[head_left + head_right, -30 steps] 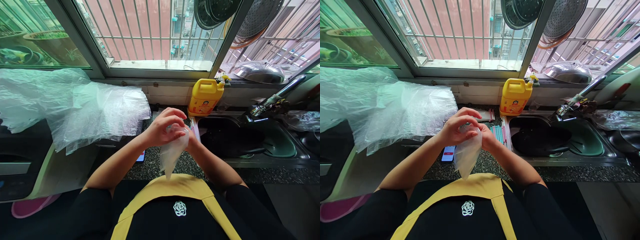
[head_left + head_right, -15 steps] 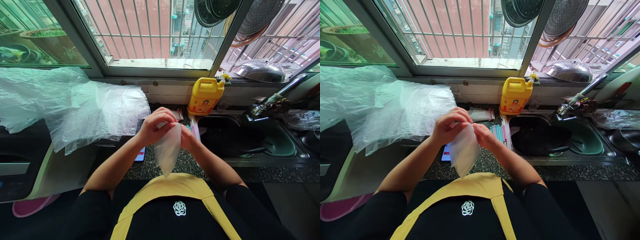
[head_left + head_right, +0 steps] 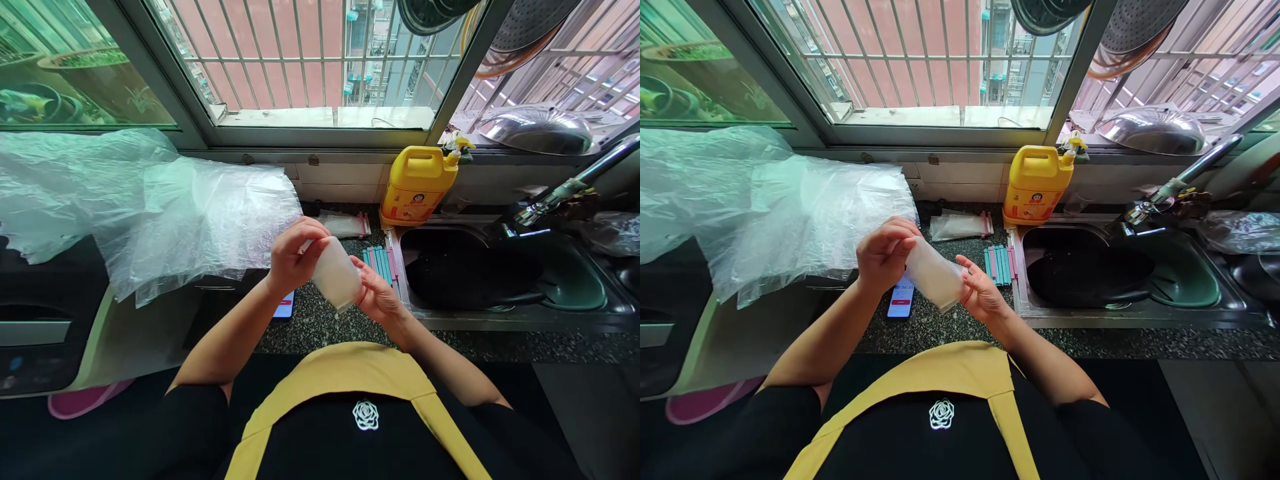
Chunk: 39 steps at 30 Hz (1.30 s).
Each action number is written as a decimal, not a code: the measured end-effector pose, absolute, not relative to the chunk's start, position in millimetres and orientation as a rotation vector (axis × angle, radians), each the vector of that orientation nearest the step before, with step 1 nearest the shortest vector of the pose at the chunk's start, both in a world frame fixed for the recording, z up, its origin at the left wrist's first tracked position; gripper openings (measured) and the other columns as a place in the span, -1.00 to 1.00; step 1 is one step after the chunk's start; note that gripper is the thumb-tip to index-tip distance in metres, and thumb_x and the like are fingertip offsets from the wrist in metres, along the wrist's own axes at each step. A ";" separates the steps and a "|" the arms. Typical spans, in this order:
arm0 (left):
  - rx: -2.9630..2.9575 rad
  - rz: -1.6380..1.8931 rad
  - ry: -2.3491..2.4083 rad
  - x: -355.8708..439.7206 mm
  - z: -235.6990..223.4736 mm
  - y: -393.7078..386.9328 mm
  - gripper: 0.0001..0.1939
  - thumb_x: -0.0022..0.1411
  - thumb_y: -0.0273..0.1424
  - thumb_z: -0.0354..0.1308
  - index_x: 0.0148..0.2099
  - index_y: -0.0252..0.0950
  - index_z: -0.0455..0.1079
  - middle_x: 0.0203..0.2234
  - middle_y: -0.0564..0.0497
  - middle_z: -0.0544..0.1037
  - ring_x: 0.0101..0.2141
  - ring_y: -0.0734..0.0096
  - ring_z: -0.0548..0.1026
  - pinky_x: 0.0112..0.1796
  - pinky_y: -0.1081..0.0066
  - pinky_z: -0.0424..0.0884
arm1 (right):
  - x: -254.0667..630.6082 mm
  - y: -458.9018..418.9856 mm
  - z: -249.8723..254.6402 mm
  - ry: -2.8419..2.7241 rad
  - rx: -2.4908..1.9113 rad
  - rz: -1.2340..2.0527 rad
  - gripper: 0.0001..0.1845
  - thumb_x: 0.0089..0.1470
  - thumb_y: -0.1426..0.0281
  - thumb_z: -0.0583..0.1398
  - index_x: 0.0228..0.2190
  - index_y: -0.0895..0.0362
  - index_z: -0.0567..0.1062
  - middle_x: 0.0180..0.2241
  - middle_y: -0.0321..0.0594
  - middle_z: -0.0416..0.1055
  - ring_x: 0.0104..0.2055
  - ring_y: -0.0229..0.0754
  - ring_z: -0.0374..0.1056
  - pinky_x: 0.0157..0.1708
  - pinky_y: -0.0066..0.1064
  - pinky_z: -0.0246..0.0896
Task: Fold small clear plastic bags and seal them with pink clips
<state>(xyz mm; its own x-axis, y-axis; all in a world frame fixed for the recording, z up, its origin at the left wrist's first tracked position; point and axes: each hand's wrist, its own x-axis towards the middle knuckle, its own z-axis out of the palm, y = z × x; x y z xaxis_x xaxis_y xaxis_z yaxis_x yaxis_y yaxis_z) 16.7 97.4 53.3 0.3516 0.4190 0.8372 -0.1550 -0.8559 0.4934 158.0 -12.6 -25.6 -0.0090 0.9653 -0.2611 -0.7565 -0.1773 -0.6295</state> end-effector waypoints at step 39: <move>2.409 1.194 0.292 18.2 59.6 90.3 -0.77 0.27 -0.34 0.06 -0.42 -0.31 0.36 -0.61 0.07 0.47 -0.59 0.62 0.36 -0.57 0.56 0.27 | 198.8 -23.2 -32.8 -1.636 -1.164 0.588 -0.63 -0.03 0.05 0.23 -0.30 0.06 0.48 -0.38 -0.20 0.39 -0.33 -0.14 0.24 -0.29 -0.27 0.13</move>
<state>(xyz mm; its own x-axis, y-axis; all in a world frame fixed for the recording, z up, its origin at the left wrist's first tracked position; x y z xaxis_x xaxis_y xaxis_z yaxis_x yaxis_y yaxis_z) 18.2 90.3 59.6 0.6062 0.3698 0.7041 -0.0039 -0.8839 0.4676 198.8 -23.2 -32.8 -0.0347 0.8953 0.4442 0.4081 0.4184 -0.8114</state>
